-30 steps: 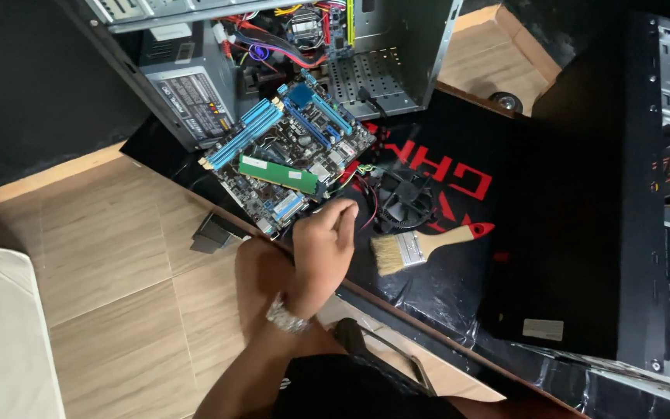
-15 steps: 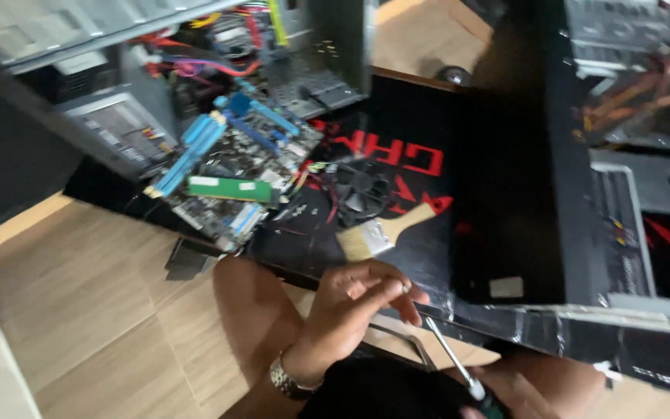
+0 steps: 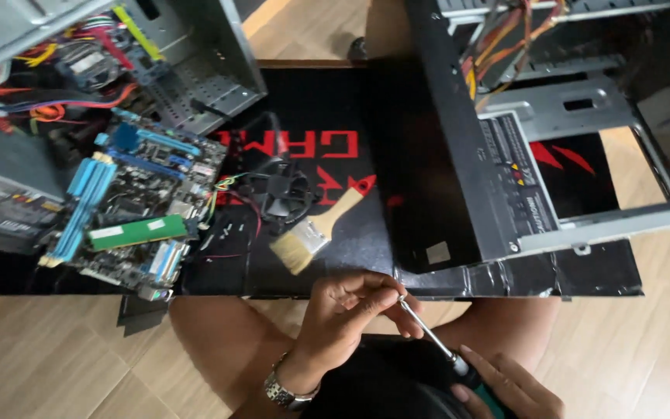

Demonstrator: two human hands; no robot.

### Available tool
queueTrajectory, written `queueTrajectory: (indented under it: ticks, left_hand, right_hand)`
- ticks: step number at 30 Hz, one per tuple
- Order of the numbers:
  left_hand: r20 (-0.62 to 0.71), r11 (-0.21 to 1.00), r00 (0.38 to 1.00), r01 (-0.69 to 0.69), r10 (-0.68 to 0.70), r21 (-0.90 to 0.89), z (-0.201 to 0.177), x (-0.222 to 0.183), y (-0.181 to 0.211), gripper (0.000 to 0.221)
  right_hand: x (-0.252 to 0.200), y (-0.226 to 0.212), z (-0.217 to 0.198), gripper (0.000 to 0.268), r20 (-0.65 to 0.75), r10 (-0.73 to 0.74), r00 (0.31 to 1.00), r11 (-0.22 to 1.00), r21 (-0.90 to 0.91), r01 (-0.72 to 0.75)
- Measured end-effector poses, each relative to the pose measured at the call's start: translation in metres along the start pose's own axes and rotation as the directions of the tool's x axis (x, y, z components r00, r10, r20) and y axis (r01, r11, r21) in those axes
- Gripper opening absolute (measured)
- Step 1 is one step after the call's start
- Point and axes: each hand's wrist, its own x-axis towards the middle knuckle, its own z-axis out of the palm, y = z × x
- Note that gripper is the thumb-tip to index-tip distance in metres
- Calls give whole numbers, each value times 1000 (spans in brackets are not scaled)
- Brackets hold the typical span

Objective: The person is disassembling a computer, unscrewing the power supply, cleaning a cooling fan with a brush, and handling the motherboard.

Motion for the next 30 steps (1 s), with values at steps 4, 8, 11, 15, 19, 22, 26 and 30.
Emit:
queueTrajectory:
  ticks: [4, 8, 11, 15, 19, 22, 26, 30]
  left_hand:
    - [46, 999, 999, 31, -29, -44, -7, 4, -15, 14]
    - [64, 996, 996, 63, -59, -59, -9, 6, -20, 14]
    - [105, 996, 993, 62, -55, -62, -8, 8, -21, 15]
    - [88, 998, 996, 25, -29, 51, -3, 9, -21, 19]
    - [94, 977, 995, 24, -44, 212, -3, 11, -21, 25]
    - [-86, 976, 980, 187, -178, 112, 2, 14, -46, 24]
    - [-269, 922, 930, 314, -251, 225, 28, 21, -51, 30]
    - [-363, 901, 887, 377, -285, 214, 44, 29, -50, 34]
  right_hand:
    - [-4, 1, -4, 39, 76, 92, 993, 983, 149, -103]
    - [-8, -1, 1, 37, 4, 75, 997, 972, 221, -74]
    - [-9, 2, 1, 39, 10, 71, 997, 973, 220, -72]
    - [-12, 2, 3, 38, -6, 153, 988, 971, 184, -149]
    - [-9, 6, -1, 39, 72, 206, 976, 944, 247, -218]
    - [-11, 18, 0, 36, 217, 273, 937, 883, 329, -334]
    - [-10, 2, 9, 34, 219, 611, 761, 657, 395, -642]
    - [-4, -2, 4, 30, 323, 431, 842, 611, 582, -536]
